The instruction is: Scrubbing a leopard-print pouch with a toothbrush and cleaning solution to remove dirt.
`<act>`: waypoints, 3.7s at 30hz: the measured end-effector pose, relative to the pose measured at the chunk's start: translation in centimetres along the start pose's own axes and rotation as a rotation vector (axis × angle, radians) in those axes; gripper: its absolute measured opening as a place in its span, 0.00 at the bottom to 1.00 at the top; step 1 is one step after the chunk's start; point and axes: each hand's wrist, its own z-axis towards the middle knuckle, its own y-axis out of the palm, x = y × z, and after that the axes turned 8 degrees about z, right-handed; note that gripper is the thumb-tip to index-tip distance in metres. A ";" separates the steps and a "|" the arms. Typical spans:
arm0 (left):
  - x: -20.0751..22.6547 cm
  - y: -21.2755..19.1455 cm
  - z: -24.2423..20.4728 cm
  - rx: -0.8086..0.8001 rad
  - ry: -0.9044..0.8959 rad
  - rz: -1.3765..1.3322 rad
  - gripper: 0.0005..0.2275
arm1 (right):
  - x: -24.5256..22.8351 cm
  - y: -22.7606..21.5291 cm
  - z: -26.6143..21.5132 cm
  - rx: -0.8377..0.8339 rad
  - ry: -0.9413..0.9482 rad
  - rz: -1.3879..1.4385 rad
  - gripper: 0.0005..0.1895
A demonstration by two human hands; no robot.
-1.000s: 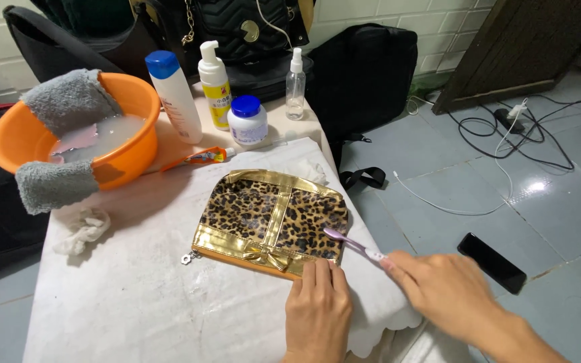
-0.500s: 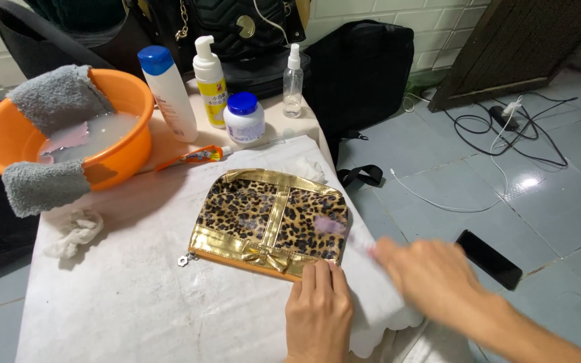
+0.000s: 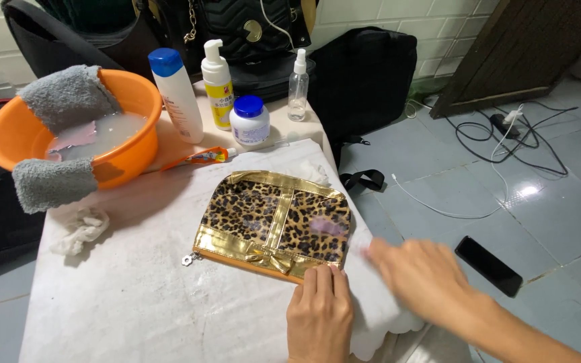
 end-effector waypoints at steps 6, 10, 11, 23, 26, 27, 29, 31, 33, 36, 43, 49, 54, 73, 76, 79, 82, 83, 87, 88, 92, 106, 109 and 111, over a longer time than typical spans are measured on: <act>0.0 -0.1 -0.1 -0.023 0.003 0.000 0.06 | -2.7 0.9 3.4 0.279 -0.082 -0.106 0.13; -0.1 0.1 -0.3 -0.019 -0.008 -0.010 0.07 | -2.7 -0.4 2.7 0.213 -0.126 0.017 0.17; -0.1 0.2 -0.3 -0.025 -0.012 -0.014 0.06 | -2.7 -0.6 2.1 0.056 -0.140 0.029 0.17; 0.0 -0.1 -0.5 -0.005 -0.025 -0.027 0.05 | -3.5 0.5 3.8 0.244 -0.146 -0.169 0.13; 0.0 0.1 -0.3 0.021 -0.025 -0.022 0.06 | -3.2 -0.1 1.6 0.118 -0.189 -0.053 0.13; 0.1 0.2 -0.3 0.022 -0.017 -0.033 0.07 | -3.1 -0.3 0.7 0.038 -0.194 0.037 0.17; 0.0 0.2 -0.5 0.029 -0.026 -0.038 0.05 | -3.1 -0.8 -0.1 -0.014 -0.143 0.032 0.17; 0.2 0.3 -0.5 0.041 -0.018 -0.053 0.03 | -2.4 -0.9 0.3 -0.056 -0.075 0.032 0.17; 0.0 0.2 -0.7 0.003 0.005 -0.024 0.05 | -1.4 -0.6 2.3 0.098 -0.122 -0.142 0.10; 0.0 -0.1 -0.6 -0.036 0.022 -0.060 0.08 | -2.4 -0.1 3.4 0.214 -0.068 -0.248 0.16; -0.1 0.0 -0.5 0.008 -0.020 -0.069 0.03 | -1.9 2.5 -2.5 0.141 -0.159 -0.156 0.16; 0.0 0.0 -0.5 -0.025 0.010 -0.068 0.03 | -1.2 3.2 -1.9 0.003 0.043 -0.312 0.10; 0.0 0.1 -0.7 -0.036 0.021 -0.036 0.02 | -1.9 3.2 3.9 0.360 -0.033 -0.407 0.05; 0.0 0.0 -0.4 -0.081 0.026 -0.005 0.06 | -1.2 3.9 2.0 0.468 -0.165 -0.519 0.07; -0.1 -0.2 -0.6 -0.072 0.022 -0.036 0.04 | -2.6 3.5 3.3 0.359 -0.109 -0.365 0.03; -0.2 -0.2 -0.5 -0.066 0.010 -0.037 0.03 | -2.4 3.6 0.9 0.346 -0.179 -0.340 0.05; -0.1 0.0 -0.6 -0.093 0.003 -0.050 0.03 | -1.7 4.5 -3.1 0.252 -0.129 -0.347 0.13; -0.1 0.0 -0.6 -0.073 -0.002 -0.043 0.04 | -1.4 5.0 -4.2 0.124 -0.084 -0.359 0.11; 0.0 -0.4 -0.4 -0.065 0.005 -0.028 0.07 | -1.6 5.2 -5.2 -0.036 0.027 -0.344 0.10; -0.1 -0.5 -0.4 -0.068 0.009 -0.029 0.07 | -1.8 4.7 -4.5 -0.037 0.030 -0.340 0.10; -0.1 -1.0 -0.3 -0.042 0.004 -0.019 0.05 | -1.7 3.0 -0.1 0.289 -0.131 -0.271 0.08; -0.7 -1.1 -0.5 -0.043 -0.008 -0.110 0.05 | -2.8 0.1 -2.5 0.019 -0.207 -0.100 0.21; -0.7 -1.1 -0.4 -0.057 -0.006 -0.089 0.08 | -2.5 -0.4 -1.2 -0.014 -0.180 -0.110 0.20; -0.7 -1.4 -0.2 -0.007 -0.017 -0.071 0.02 | -2.3 -0.4 1.0 0.091 -0.186 -0.143 0.17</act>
